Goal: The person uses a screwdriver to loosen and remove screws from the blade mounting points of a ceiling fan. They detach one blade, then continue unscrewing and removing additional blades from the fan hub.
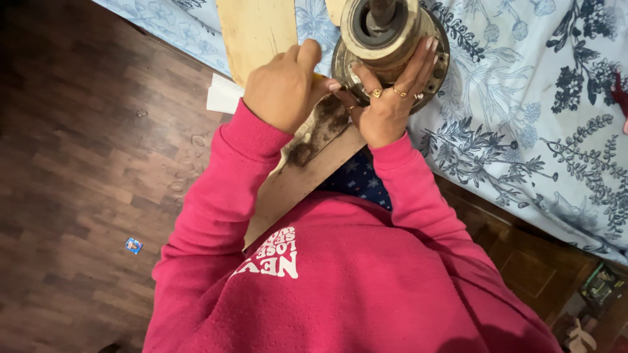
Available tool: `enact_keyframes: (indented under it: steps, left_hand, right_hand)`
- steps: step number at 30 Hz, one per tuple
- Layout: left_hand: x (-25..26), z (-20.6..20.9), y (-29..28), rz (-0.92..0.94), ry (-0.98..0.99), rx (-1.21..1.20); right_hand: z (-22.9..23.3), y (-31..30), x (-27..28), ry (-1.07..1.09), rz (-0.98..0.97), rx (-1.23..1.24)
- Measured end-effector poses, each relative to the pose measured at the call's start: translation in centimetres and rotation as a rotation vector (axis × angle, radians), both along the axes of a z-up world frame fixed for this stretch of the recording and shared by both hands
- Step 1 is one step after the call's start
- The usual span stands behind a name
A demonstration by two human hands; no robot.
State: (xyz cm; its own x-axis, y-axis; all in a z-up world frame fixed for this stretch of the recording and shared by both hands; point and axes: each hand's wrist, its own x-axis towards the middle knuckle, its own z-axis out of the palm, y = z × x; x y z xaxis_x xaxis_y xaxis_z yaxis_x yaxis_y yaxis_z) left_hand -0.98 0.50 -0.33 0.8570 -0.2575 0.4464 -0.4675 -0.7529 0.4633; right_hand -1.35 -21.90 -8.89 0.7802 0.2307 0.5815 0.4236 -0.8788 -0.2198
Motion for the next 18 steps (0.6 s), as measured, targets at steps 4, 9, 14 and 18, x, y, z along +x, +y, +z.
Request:
enact_keyframes:
  steps: [4,9,14,18]
  left_hand:
    - [-0.7,0.4,0.7,-0.180,0.085,-0.066]
    - [-0.1,0.0,1.0,-0.087,0.178,-0.045]
    - [0.2,-0.6,1.0,0.040,0.130,0.044]
    - [0.5,-1.0,0.7,0.132,0.124,0.102]
  right_hand:
    - [0.1,0.0,-0.3,0.006,0.016,0.004]
    - [0.4,0.2,-0.2,0.005,0.015,0.020]
    - [0.5,0.3,0.3,-0.046,0.024,-0.007]
    - [0.4,0.1,0.1,-0.005,0.017,-0.009]
